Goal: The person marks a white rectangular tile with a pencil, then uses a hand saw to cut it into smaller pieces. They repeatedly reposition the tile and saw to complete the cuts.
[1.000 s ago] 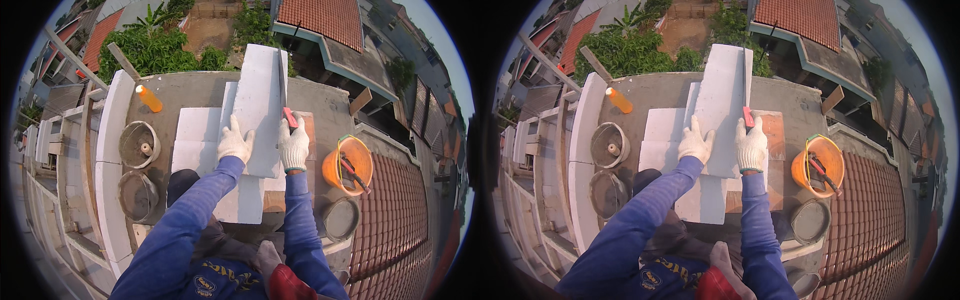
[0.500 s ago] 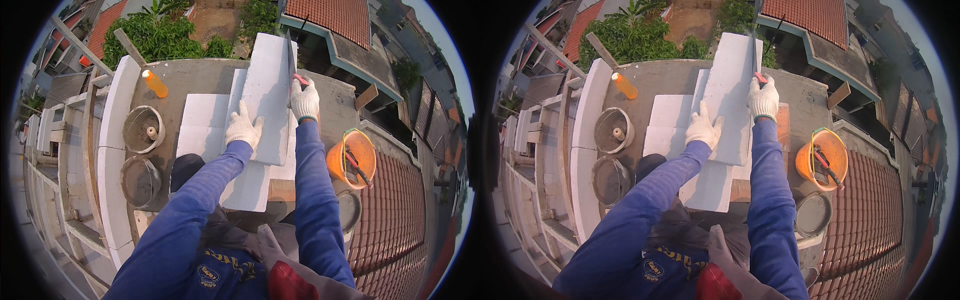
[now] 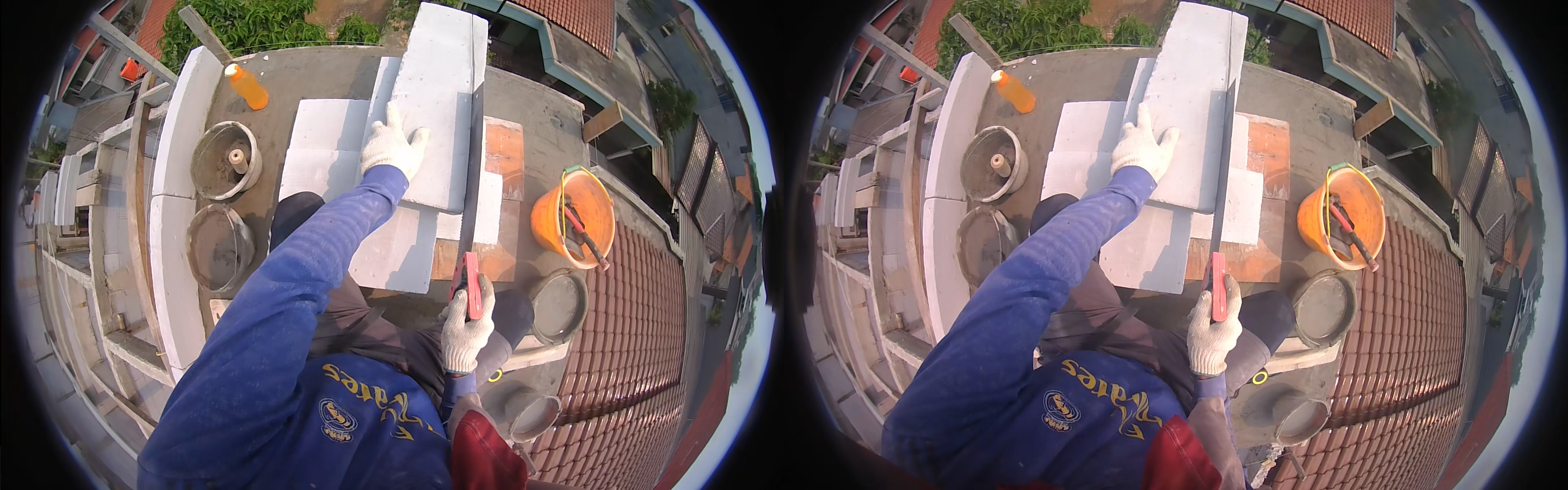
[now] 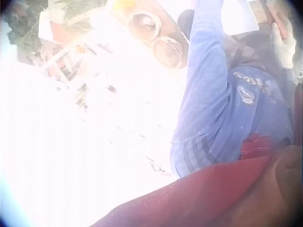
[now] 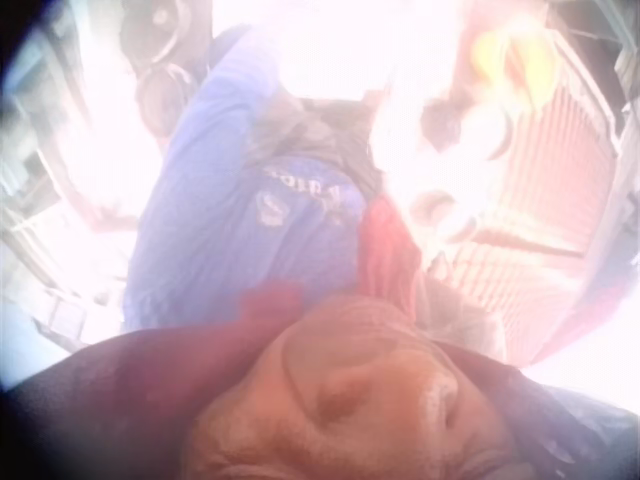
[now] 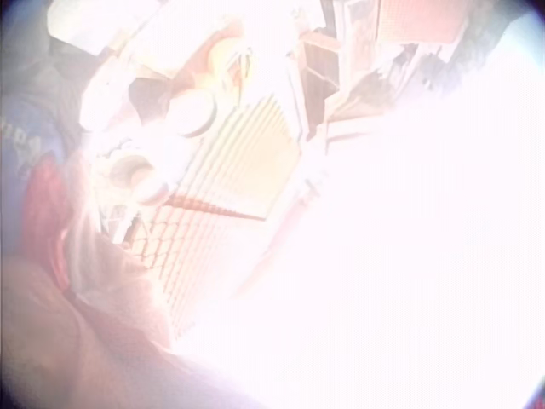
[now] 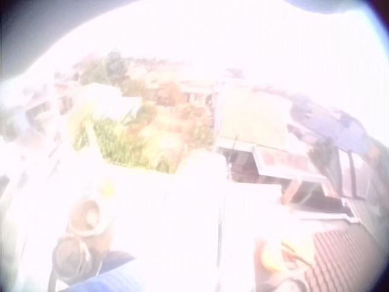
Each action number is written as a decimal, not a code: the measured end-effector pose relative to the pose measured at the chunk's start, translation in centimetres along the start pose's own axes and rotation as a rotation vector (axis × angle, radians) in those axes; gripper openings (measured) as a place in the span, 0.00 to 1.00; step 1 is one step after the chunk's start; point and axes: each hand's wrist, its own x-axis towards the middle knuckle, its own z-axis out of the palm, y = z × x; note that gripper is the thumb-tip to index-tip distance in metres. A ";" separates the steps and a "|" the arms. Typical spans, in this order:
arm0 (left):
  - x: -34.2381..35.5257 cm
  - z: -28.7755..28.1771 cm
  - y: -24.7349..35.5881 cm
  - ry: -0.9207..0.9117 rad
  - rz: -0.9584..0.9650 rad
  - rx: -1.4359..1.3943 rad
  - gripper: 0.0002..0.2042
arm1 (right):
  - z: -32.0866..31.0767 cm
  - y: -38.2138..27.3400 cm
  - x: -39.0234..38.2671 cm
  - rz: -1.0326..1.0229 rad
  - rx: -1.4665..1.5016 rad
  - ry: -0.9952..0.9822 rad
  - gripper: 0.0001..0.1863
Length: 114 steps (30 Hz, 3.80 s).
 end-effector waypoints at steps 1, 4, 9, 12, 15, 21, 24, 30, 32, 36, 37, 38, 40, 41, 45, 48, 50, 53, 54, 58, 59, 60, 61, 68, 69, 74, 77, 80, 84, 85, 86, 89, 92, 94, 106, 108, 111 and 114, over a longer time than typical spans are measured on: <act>-0.1 0.2 0.0 -0.004 0.003 0.028 0.52 | 0.8 -0.9 3.1 0.103 0.008 -0.027 0.30; 0.0 0.6 0.1 0.052 0.031 0.054 0.52 | 3.1 -2.6 10.8 -0.080 0.058 -0.046 0.29; 0.6 1.6 0.2 0.094 0.052 0.153 0.52 | 1.2 0.7 2.1 -0.157 0.015 0.078 0.28; 1.0 2.2 -0.3 0.137 0.082 0.143 0.52 | -1.6 2.2 -4.6 -0.032 -0.018 0.032 0.30; 1.3 2.6 -0.8 0.134 0.091 0.142 0.52 | -1.5 0.8 -1.8 -0.044 0.028 0.009 0.29; 1.7 2.8 -0.9 0.147 0.113 0.181 0.52 | 1.9 0.7 3.9 -0.096 0.126 -0.016 0.29; 2.0 3.0 -1.0 0.159 0.114 0.197 0.52 | -1.2 3.0 -4.1 0.084 0.067 -0.063 0.32; 2.1 2.8 -1.1 0.137 0.094 0.198 0.53 | -0.8 0.8 1.2 -0.034 0.095 -0.039 0.31; 1.9 2.7 -1.1 0.134 0.089 0.191 0.53 | 1.2 -0.1 5.0 -0.058 0.065 -0.054 0.31; 1.9 2.8 -1.0 0.156 0.102 0.187 0.52 | 1.2 1.2 1.5 -0.068 0.088 -0.013 0.30; 1.8 2.9 -1.0 0.157 0.103 0.186 0.52 | -0.2 2.1 -1.3 -0.019 0.107 -0.030 0.30; 1.8 2.8 -0.9 0.158 0.102 0.186 0.52 | -1.4 2.7 -3.5 0.109 0.042 -0.089 0.31; 1.6 2.7 -0.8 0.153 0.099 0.180 0.52 | -2.5 3.1 -5.5 0.084 0.003 -0.077 0.31; 1.5 2.6 -0.7 0.150 0.093 0.184 0.52 | -2.6 2.9 -5.3 0.183 -0.051 -0.128 0.31; 0.9 2.1 -0.3 0.130 0.063 0.186 0.52 | 0.8 0.8 2.1 -0.069 0.053 -0.008 0.30; 0.8 2.1 -0.2 0.155 0.095 0.175 0.52 | 1.5 0.6 2.7 -0.194 0.070 0.031 0.30; 0.9 2.3 -0.3 0.153 0.105 0.166 0.52 | -0.2 1.8 -1.2 0.041 0.029 -0.066 0.31; 1.2 2.5 -0.4 0.130 0.078 0.183 0.51 | -2.6 3.6 -6.7 0.135 -0.061 -0.075 0.33; 1.2 2.5 -0.4 0.131 0.066 0.186 0.51 | -2.8 3.7 -7.0 0.134 -0.081 -0.080 0.33; 0.8 2.3 -0.2 0.145 0.076 0.197 0.51 | 0.1 1.8 1.0 -0.103 0.057 0.010 0.29; 0.6 2.2 -0.2 0.147 0.078 0.205 0.51 | 1.0 1.2 3.3 -0.085 0.044 -0.010 0.29; 0.4 2.2 -0.2 0.154 0.077 0.198 0.51 | 1.7 0.7 4.6 -0.111 0.067 -0.007 0.29; 0.3 2.1 0.0 0.153 0.071 0.198 0.51 | 1.9 0.4 5.0 -0.171 0.105 0.024 0.28; 0.4 1.8 0.5 0.103 0.037 0.178 0.51 | -2.5 3.9 -6.3 0.034 -0.048 -0.081 0.31; 0.4 1.8 0.6 0.103 0.043 0.172 0.51 | -2.6 3.8 -6.0 0.181 -0.075 -0.149 0.32; 0.2 1.8 0.4 0.106 0.027 0.185 0.51 | 2.3 -0.2 6.4 -0.111 0.058 -0.017 0.29; 0.3 1.9 0.2 0.125 0.082 0.158 0.51 | 2.5 0.0 6.6 -0.095 0.042 -0.014 0.29; 0.6 2.1 -0.1 0.128 0.084 0.155 0.51 | -0.5 3.2 -1.9 -0.050 -0.001 -0.016 0.31; 0.7 2.0 0.0 0.105 0.052 0.172 0.52 | -2.8 4.2 -6.1 0.090 -0.113 -0.087 0.32; 0.6 2.0 0.2 0.106 0.051 0.173 0.52 | -2.2 3.2 -3.9 -0.036 -0.051 -0.023 0.31; 0.5 1.9 0.3 0.109 0.050 0.172 0.52 | -1.2 1.8 -0.7 -0.003 -0.016 -0.009 0.30; 0.0 1.5 0.6 0.104 0.050 0.178 0.51 | 2.5 -2.0 9.9 -0.131 0.014 -0.013 0.28; -0.3 1.4 0.8 0.111 0.040 0.163 0.50 | 3.3 -1.9 10.5 -0.105 0.035 -0.012 0.28; -0.2 1.6 0.7 0.109 0.044 0.148 0.50 | 1.9 0.4 4.9 -0.111 0.085 0.005 0.28; -0.3 1.5 0.9 0.119 0.012 0.150 0.50 | 5.1 -2.7 14.0 -0.135 0.015 -0.007 0.26; -0.3 1.7 0.9 0.123 0.024 0.159 0.50 | 5.0 -1.8 12.0 -0.263 0.055 0.077 0.27; 0.3 2.0 0.4 0.133 0.052 0.151 0.50 | 1.0 1.9 1.2 -0.058 0.041 0.007 0.31; 0.7 2.1 0.0 0.146 0.073 0.154 0.50 | -2.0 3.3 -4.5 0.040 -0.035 -0.072 0.32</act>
